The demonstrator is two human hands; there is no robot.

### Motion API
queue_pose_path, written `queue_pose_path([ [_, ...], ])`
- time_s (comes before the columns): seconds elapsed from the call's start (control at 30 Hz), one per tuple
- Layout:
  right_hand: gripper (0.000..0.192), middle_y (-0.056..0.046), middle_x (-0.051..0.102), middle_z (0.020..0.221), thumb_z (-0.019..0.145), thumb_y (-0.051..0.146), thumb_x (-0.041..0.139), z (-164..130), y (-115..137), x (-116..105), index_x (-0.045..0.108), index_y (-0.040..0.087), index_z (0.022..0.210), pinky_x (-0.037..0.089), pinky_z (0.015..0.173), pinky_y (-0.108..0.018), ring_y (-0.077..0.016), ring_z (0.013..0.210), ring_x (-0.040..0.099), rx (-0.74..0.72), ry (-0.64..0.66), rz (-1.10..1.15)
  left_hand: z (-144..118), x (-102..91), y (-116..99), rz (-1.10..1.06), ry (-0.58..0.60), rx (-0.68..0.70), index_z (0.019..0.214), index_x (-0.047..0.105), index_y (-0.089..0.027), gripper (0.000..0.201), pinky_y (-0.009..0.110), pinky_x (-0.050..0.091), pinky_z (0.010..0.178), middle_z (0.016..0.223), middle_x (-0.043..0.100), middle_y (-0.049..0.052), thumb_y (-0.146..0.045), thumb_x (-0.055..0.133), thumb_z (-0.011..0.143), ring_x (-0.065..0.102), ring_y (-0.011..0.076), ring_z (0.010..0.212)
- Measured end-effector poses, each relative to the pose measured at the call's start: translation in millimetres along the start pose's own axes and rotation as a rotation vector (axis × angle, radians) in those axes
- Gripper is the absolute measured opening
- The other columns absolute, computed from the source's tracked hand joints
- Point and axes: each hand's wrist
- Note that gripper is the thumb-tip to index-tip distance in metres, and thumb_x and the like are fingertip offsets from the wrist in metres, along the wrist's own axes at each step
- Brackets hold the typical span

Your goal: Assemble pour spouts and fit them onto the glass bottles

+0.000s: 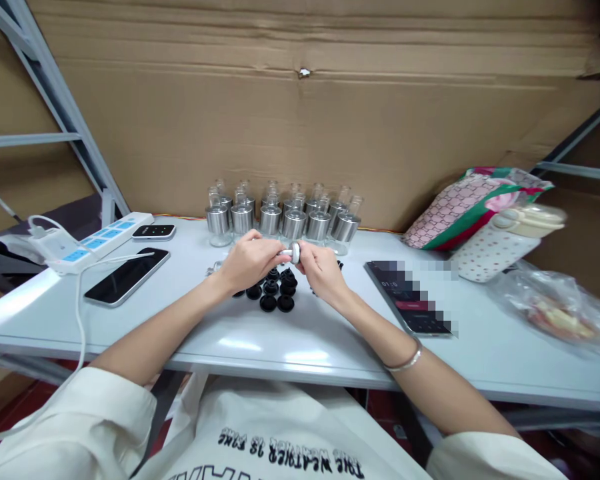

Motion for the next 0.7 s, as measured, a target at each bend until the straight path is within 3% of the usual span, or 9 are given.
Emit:
queue_pose_path([
  [0.17,0.053,0.001,0.039,0.054,0.092,0.062,0.019,-1.8,9.1,6.3,0.033,0.022,0.062,0.028,0.055,-0.027,-0.0131,0.051,0.038,-0.054,-0.047,0.004,6.6,-23.8,10.2,-0.299,0.208,-0.16,0.07,0.045,-0.018,0.054,0.023,0.033,0.055,0.057,0.047,-0.003,-0.059,0.023,0.096,0.043,0.0113,0.053],
  [0.27,0.05,0.0,0.042,0.058,0.095,0.059,0.018,-0.7,9.0,7.9,0.035,0.022,0.065,0.03,0.058,-0.028,-0.015,0.056,0.042,-0.175,-0.066,-0.088,6.6,-34.6,12.5,-0.496,0.275,-0.277,0.065,0.04,-0.018,0.048,0.022,0.03,0.051,0.054,0.04,-0.005,-0.054,0.033,0.094,0.037,0.0089,0.049],
  [0.47,0.04,-0.007,0.054,0.071,0.1,0.044,0.023,5.8,-3.4,5.4,0.048,0.021,0.079,0.034,0.065,-0.032,-0.0207,0.07,0.046,-0.552,-0.17,-0.392,5.0,-38.4,13.1,-0.637,0.242,-0.355,0.058,0.035,-0.017,0.051,0.023,0.025,0.048,0.051,0.034,-0.004,-0.057,0.037,0.09,0.031,0.0081,0.048],
  [0.7,0.018,-0.01,0.066,0.089,0.098,0.028,0.04,7.3,-4.1,-1.0,0.053,0.017,0.094,0.038,0.072,-0.036,-0.0223,0.081,0.056,-0.722,-0.206,-0.532,4.8,-35.5,18.3,-0.764,0.236,-0.489,0.053,0.033,-0.018,0.053,0.024,0.022,0.044,0.045,0.03,-0.004,-0.059,0.042,0.085,0.027,0.0073,0.042],
])
Point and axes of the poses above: each hand's wrist, its own z-axis towards the middle knuckle, its own x-axis out of the palm, y = z × x
